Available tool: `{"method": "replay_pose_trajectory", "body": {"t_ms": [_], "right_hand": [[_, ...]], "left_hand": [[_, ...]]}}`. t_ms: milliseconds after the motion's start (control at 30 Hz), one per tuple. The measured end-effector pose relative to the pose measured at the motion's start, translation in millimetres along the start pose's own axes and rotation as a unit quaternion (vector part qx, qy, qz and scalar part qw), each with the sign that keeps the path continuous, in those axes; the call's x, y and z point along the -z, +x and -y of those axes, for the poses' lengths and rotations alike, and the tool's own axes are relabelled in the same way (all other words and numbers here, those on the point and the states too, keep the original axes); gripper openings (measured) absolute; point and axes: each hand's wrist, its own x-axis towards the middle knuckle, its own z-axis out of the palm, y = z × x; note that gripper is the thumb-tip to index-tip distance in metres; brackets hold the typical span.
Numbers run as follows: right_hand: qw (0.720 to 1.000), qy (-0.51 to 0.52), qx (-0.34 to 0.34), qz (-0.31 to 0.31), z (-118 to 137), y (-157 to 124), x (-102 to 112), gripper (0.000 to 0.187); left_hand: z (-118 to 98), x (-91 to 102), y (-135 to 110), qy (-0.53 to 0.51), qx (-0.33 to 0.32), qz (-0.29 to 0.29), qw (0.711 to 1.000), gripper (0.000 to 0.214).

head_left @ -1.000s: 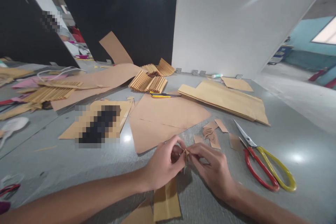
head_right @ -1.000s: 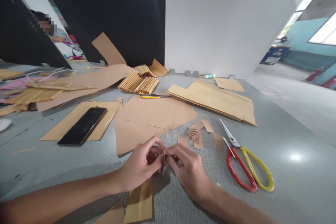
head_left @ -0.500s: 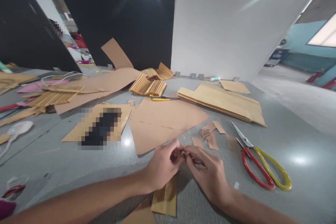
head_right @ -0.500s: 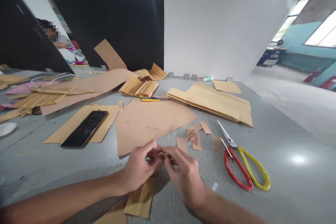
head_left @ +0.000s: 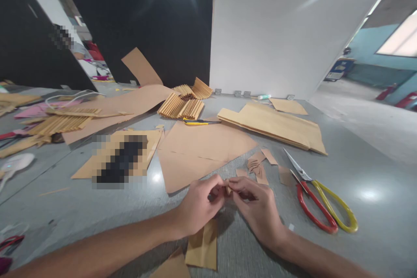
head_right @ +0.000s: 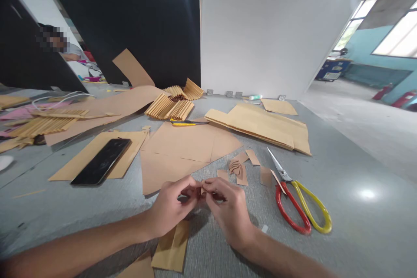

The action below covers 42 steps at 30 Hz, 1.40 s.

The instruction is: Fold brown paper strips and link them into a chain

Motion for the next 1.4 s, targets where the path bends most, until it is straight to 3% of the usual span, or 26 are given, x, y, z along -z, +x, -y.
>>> {"method": "replay_pose_trajectory", "body": {"t_ms": [300, 600, 833, 1067, 1233, 1400], "right_hand": [[1.000, 0.009, -0.012, 0.019, -3, -3, 2, 0.016], [0.999, 0.025, 0.006, 0.045, 3, -3, 2, 0.026], [0.993, 0.073, -0.060, 0.069, 2, -3, 5, 0.013], [0.989, 0.107, -0.089, 0.055, -7, -1, 1, 0.008], [0.993, 0.070, -0.078, 0.056, -4, 1, 2, 0.008], [0.992, 0.060, -0.096, 0.063, -4, 1, 1, 0.008]], "left_hand": [[1, -2.0, 1, -0.033, 0.030, -0.002, 0.999, 0.004], [7, -3.6, -1, -0.029, 0.042, -0.038, 0.998, 0.013], [-3, 1.0, 0, -0.058, -0.002, -0.026, 0.998, 0.016], [-5, 5.4, 4, -0.122, 0.075, -0.012, 0.990, 0.023], [0, 4.4, 9, -0.256, 0.150, -0.014, 0.955, 0.034], [5, 4.7, 14, -0.268, 0.207, 0.017, 0.941, 0.038]]}}
